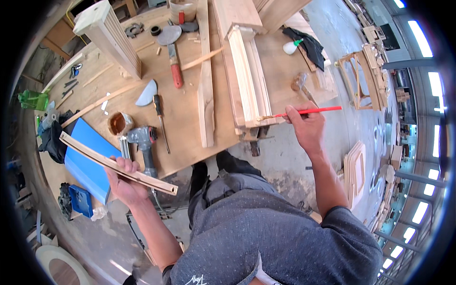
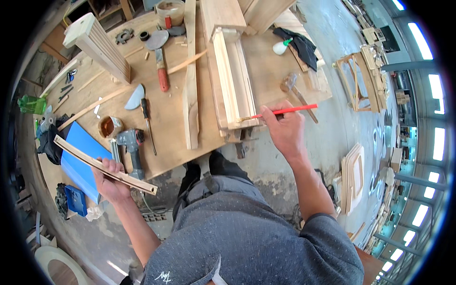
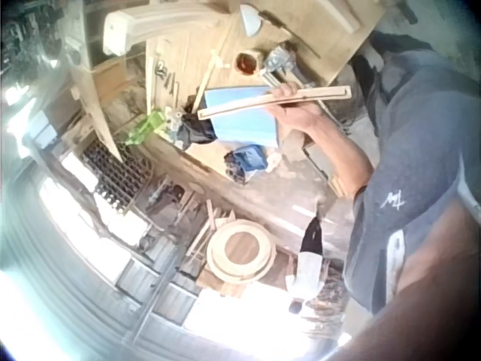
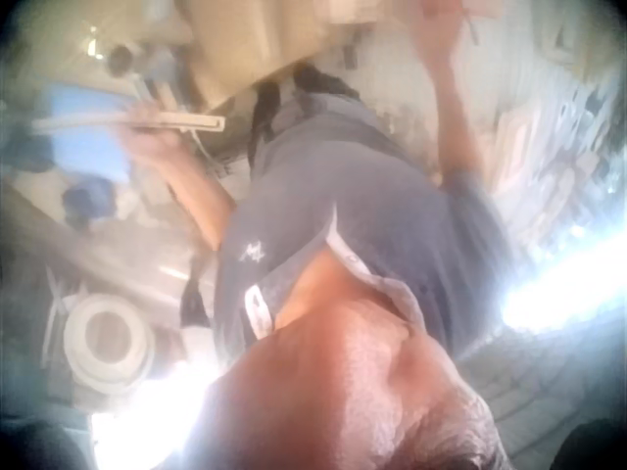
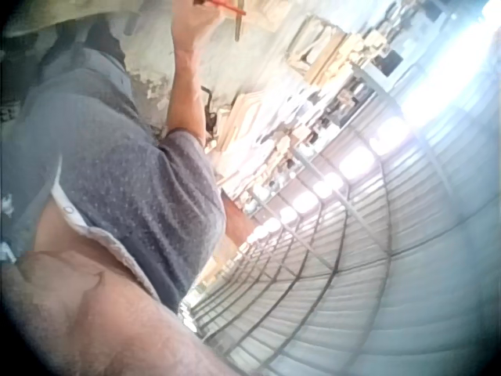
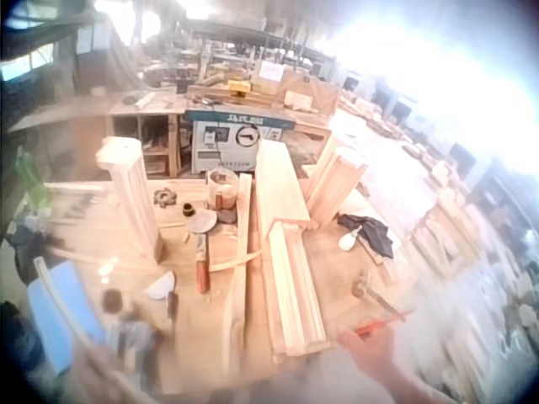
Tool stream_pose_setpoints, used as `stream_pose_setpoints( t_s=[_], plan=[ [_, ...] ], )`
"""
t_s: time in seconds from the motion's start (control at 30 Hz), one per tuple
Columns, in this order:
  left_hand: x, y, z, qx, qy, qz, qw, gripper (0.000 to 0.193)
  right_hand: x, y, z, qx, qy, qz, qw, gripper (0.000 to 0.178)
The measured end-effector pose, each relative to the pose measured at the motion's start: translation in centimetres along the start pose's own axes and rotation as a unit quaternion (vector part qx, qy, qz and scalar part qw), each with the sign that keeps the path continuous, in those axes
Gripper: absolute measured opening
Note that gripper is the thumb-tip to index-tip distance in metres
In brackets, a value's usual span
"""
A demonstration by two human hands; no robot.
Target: The person applies glue to a wooden piece and hammers it into a larger wooden assembly. They then inspect the fit of the components and use a strap clamp to secure the assembled wooden structure on a workbench.
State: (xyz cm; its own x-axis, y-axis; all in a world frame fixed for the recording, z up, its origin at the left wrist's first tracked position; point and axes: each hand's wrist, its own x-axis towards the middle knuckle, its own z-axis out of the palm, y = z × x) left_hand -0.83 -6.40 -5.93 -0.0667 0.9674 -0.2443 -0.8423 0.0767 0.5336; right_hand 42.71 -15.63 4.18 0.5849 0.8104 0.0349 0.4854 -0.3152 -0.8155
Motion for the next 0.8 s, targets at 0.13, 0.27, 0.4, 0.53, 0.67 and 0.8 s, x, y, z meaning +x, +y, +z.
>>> stream_pose_setpoints(
  t_s=[0.13,0.27,0.4,0.53,0.67,0.8],
  plan=[
    [0.4,-0.3,0.1,-0.01,0.013,0.004,1.0,0.031,3.9,-2.1,0.4,0.035,0.015,-0.056,0.998,0.013],
    [0.7,-0.8,0.6,-0.001,0.033,0.016,0.999,0.03,11.5,-4.8,2.1,0.029,0.031,-0.131,0.991,0.015],
    [0.9,-1.1,0.3,0.008,0.058,0.032,0.998,0.03,20.4,-4.0,5.9,0.044,0.026,-0.179,0.982,0.016],
    [1.0,-1.3,0.6,0.011,0.065,0.039,0.997,0.03,24.9,-2.6,8.4,0.044,0.014,-0.155,0.987,0.018],
    [1.5,-1.6,0.2,-0.003,0.062,0.032,0.998,0.03,27.4,-0.8,9.4,0.016,0.014,-0.149,0.989,0.016],
    [2.2,-2.1,1.1,-0.006,0.071,0.027,0.997,0.03,27.9,-1.3,9.3,0.016,0.014,-0.116,0.993,0.014]
  ],
)
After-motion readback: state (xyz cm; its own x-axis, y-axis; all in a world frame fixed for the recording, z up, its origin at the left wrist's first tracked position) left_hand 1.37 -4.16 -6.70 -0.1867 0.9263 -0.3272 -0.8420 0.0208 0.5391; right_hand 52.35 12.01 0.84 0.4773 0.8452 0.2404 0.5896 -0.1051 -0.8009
